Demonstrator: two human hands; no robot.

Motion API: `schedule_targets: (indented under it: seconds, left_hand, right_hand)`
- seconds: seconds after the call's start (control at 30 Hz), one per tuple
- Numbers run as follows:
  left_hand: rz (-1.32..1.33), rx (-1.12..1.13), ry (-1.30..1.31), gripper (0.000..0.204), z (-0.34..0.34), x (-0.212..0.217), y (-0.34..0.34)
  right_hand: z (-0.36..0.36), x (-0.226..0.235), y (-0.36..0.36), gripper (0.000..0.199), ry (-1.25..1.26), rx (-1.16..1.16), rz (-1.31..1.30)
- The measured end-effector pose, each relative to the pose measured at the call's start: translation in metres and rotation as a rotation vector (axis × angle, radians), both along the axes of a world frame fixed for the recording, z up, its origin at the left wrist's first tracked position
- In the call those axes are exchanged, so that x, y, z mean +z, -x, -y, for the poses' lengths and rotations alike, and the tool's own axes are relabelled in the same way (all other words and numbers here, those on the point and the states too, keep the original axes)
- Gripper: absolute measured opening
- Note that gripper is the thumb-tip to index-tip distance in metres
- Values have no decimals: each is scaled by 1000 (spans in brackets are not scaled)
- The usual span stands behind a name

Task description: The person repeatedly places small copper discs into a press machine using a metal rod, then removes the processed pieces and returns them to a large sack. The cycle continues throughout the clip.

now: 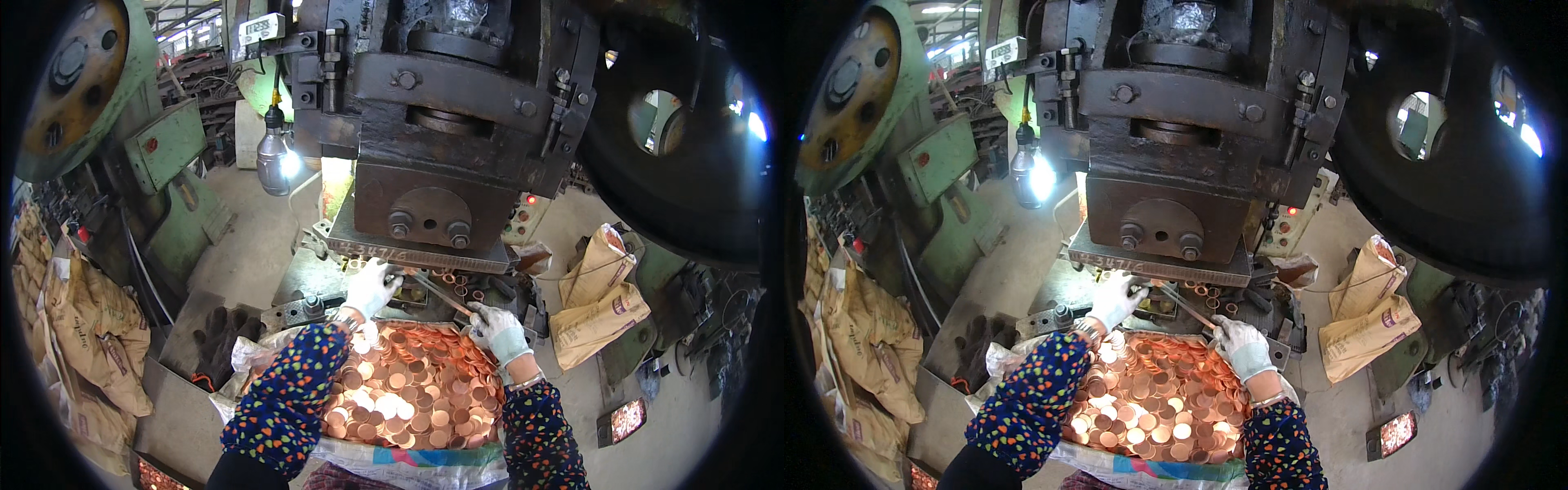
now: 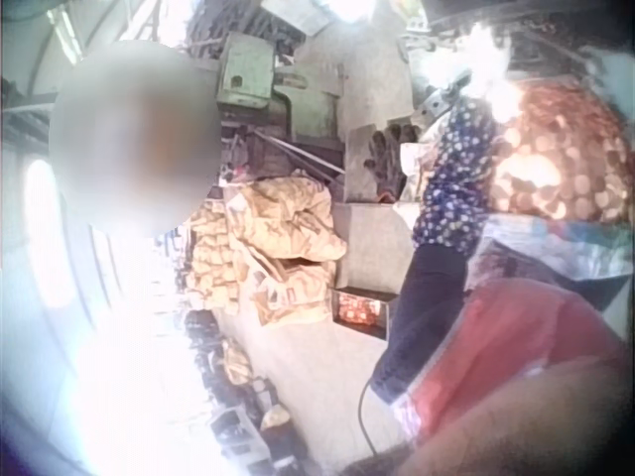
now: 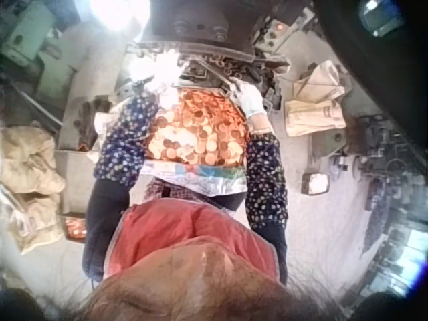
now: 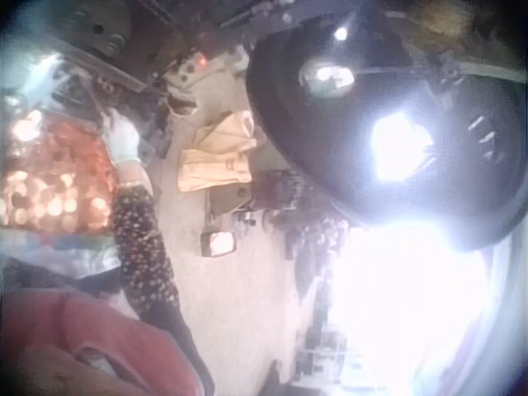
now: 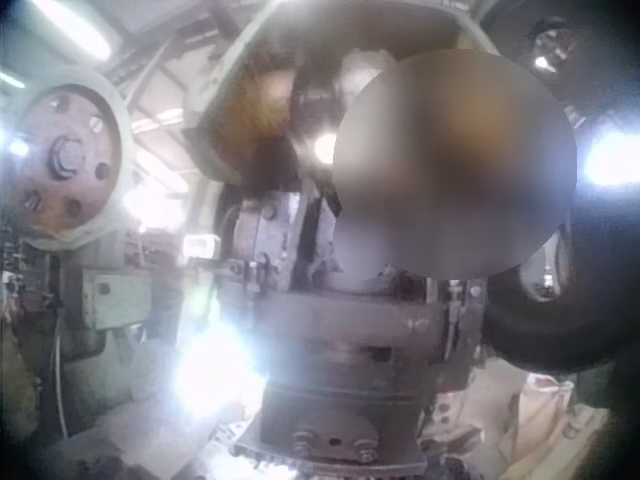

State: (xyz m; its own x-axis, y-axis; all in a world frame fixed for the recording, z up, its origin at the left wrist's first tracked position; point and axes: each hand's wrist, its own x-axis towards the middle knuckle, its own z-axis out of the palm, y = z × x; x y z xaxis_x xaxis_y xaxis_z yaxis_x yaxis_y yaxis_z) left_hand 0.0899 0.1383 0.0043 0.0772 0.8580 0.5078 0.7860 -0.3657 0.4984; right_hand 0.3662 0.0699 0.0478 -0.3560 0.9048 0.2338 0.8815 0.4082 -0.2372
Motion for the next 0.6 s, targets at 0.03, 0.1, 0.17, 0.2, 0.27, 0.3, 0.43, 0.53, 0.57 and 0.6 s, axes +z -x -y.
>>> schedule_targets:
  seconds: [0.03, 0.1, 0.17, 0.2, 0.27, 0.3, 0.43, 0.53, 0.57, 0.6]
  left_hand:
    - [99, -94, -22, 31, 10, 0, 9]
    - [-85, -267, 230, 27, 33, 1, 34]
    - [-222, -320, 313, 34, 73, -4, 61]
    - [-309, -326, 411, 39, 91, -6, 75]
    - [-395, -302, 404, 44, 123, -9, 100]
    - [-466, -270, 336, 44, 136, -12, 106]
    - [-478, -196, 299, 40, 154, -22, 104]
    - [-411, -182, 324, 34, 149, -23, 102]
    - [-442, -165, 340, 36, 148, -23, 102]
    - [-442, -159, 311, 36, 147, -24, 102]
  right_hand:
    - [5, 1, 1, 32, 22, 14, -32]
    - [20, 1, 0, 32, 3, 95, -96]
    - [41, -5, 3, 31, 65, 104, -80]
    - [55, -9, 2, 32, 63, 143, -159]
    - [82, -16, 1, 32, 147, 144, -271]
    - [93, -19, 2, 32, 196, 136, -338]
    - [125, -30, 7, 33, 317, 29, -313]
    - [134, -36, 13, 35, 372, -15, -304]
    - [136, -37, 14, 38, 347, -13, -297]
    - [137, -38, 14, 38, 326, 2, -291]
